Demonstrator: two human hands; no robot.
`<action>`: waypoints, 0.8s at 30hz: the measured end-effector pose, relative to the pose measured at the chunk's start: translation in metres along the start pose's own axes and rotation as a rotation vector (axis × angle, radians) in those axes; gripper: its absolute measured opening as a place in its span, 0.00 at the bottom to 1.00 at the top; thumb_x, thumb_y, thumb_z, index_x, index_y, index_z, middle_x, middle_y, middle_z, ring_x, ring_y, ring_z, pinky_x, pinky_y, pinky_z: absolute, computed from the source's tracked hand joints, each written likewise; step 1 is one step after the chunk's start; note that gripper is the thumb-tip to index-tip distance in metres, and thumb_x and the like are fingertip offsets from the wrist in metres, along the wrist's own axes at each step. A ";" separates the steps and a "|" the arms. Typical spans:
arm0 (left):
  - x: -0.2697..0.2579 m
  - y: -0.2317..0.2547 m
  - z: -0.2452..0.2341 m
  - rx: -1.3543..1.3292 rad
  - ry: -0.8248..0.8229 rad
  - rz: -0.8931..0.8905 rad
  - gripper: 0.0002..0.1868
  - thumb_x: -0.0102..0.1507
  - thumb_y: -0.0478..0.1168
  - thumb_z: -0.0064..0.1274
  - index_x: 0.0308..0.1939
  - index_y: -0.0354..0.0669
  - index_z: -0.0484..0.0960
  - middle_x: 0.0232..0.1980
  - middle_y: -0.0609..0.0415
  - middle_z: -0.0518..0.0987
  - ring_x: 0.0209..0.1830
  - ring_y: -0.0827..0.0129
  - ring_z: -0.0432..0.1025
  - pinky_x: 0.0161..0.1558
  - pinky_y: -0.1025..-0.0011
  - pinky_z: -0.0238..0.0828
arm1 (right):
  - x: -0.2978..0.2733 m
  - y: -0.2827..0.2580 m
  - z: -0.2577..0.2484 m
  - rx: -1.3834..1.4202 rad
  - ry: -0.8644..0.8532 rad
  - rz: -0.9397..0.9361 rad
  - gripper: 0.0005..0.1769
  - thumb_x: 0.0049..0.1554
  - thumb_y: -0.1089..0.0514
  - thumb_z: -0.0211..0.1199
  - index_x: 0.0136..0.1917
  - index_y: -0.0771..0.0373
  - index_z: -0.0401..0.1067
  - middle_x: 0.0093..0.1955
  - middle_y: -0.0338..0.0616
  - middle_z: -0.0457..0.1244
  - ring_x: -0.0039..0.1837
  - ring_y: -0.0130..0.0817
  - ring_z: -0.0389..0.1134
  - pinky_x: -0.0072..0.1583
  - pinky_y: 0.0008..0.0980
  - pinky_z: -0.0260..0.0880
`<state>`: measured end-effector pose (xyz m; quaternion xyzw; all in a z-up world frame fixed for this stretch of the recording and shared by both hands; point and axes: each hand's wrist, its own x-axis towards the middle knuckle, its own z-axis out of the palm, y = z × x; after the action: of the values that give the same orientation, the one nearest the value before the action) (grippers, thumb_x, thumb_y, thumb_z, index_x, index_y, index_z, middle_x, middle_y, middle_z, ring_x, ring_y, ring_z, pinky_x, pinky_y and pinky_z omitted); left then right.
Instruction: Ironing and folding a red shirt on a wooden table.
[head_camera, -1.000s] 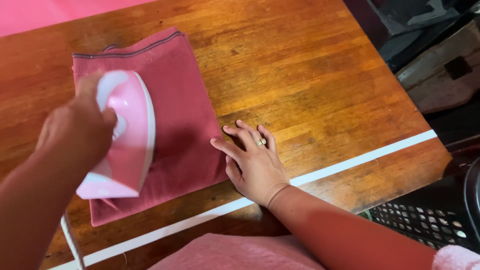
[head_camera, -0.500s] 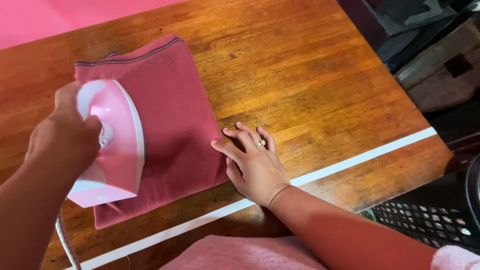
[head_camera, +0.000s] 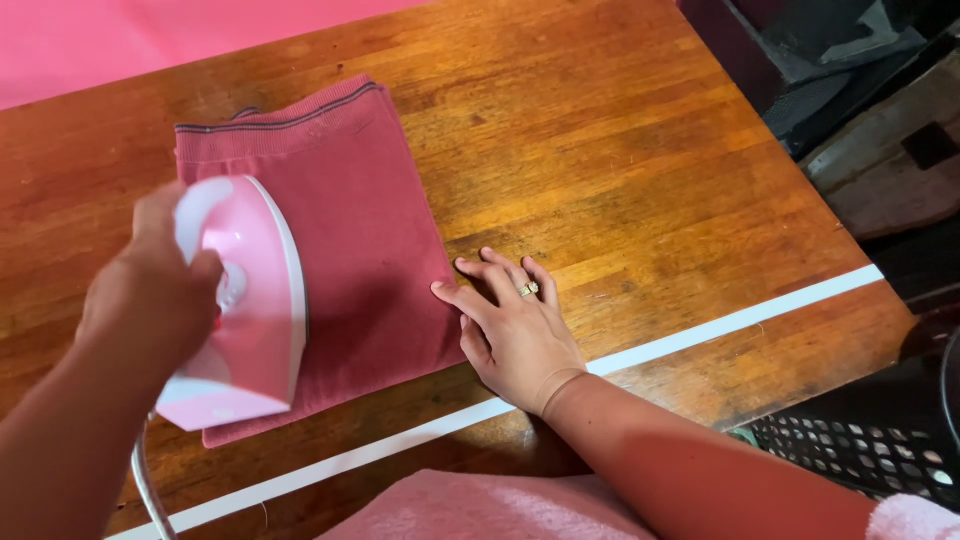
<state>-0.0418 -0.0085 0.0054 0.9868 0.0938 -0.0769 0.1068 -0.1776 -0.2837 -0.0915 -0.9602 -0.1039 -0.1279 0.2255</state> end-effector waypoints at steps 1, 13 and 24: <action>-0.007 -0.005 0.002 -0.014 -0.016 -0.007 0.38 0.69 0.48 0.48 0.83 0.66 0.53 0.61 0.32 0.78 0.61 0.35 0.72 0.62 0.45 0.67 | 0.000 0.000 0.000 -0.003 0.000 0.001 0.26 0.55 0.58 0.60 0.67 0.44 0.69 0.72 0.43 0.58 0.79 0.47 0.52 0.76 0.58 0.43; -0.026 0.000 -0.009 0.031 -0.066 -0.090 0.37 0.71 0.50 0.46 0.83 0.71 0.50 0.57 0.28 0.78 0.56 0.32 0.75 0.58 0.44 0.71 | 0.001 -0.002 -0.001 -0.007 -0.012 0.007 0.24 0.57 0.56 0.57 0.67 0.46 0.69 0.72 0.44 0.58 0.78 0.48 0.51 0.76 0.58 0.42; -0.067 -0.042 0.005 0.051 -0.095 0.021 0.39 0.69 0.51 0.47 0.83 0.72 0.50 0.51 0.34 0.83 0.52 0.33 0.77 0.57 0.43 0.71 | 0.002 -0.003 -0.002 -0.016 -0.027 0.003 0.25 0.57 0.56 0.55 0.68 0.47 0.70 0.72 0.44 0.58 0.78 0.48 0.51 0.75 0.56 0.42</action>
<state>-0.1159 0.0191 0.0034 0.9854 0.0764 -0.1251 0.0866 -0.1766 -0.2822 -0.0877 -0.9638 -0.1044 -0.1154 0.2165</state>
